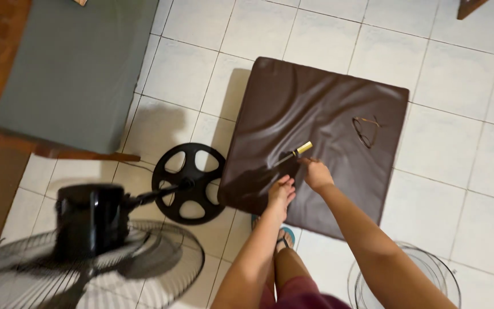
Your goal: The person disassembles a standing electric fan. They remove the front grille, use a screwdriver to detach the fan blades, and then remove the rear grille. The components are placed on the floor.
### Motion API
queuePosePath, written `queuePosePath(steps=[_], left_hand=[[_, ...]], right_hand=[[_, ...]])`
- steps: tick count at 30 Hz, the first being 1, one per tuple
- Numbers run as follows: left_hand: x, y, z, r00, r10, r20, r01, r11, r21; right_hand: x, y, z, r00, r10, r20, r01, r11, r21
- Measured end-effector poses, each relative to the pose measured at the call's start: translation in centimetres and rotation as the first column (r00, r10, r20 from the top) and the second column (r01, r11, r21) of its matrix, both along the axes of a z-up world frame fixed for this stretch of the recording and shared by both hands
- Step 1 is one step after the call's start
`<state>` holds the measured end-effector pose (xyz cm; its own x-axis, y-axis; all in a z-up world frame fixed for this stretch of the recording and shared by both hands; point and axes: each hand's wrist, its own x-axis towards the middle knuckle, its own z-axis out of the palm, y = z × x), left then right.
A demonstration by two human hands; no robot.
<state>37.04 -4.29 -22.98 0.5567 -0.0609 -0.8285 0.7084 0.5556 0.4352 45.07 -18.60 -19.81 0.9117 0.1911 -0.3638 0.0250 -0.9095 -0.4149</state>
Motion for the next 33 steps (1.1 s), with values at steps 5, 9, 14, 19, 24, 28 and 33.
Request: queuePosePath(steps=[5,9,14,19,24,28,33], left_hand=[[1.9,0.9,-2.9,1.000,-0.013,-0.013,0.013,0.998,0.054],[2.4,1.6,-3.6,0.999,-0.019,-0.036,0.022,0.996,0.085],[1.3,1.4,-3.9,1.000,-0.017,-0.018,0.019,0.997,0.075],[0.1,0.5,-2.6,0.998,0.059,0.015,-0.059,0.998,0.035],[-1.5,0.6,2.7,0.974,0.225,0.036,-0.222,0.973,-0.055],[-2.5,1.5,8.7,0.959,0.271,0.081,-0.265,0.961,-0.077],[-4.8,3.1,15.8,0.952,0.290,0.097,-0.281,0.955,-0.099]], right_hand=[[5.0,1.7,-4.6,0.976,0.212,0.054,-0.195,0.953,-0.231],[5.9,1.9,-7.8,0.968,0.251,-0.032,-0.244,0.894,-0.377],[3.7,0.3,-12.3,0.972,0.164,-0.166,-0.215,0.906,-0.366],[-0.1,-0.9,-12.1,0.958,-0.078,-0.276,0.135,0.972,0.192],[-4.0,0.8,-2.8,0.592,-0.150,-0.792,0.744,0.479,0.466],[-6.5,2.7,7.8,0.553,-0.063,-0.831,0.793,0.347,0.501],[-10.0,5.3,17.3,0.543,-0.024,-0.840,0.811,0.276,0.516]])
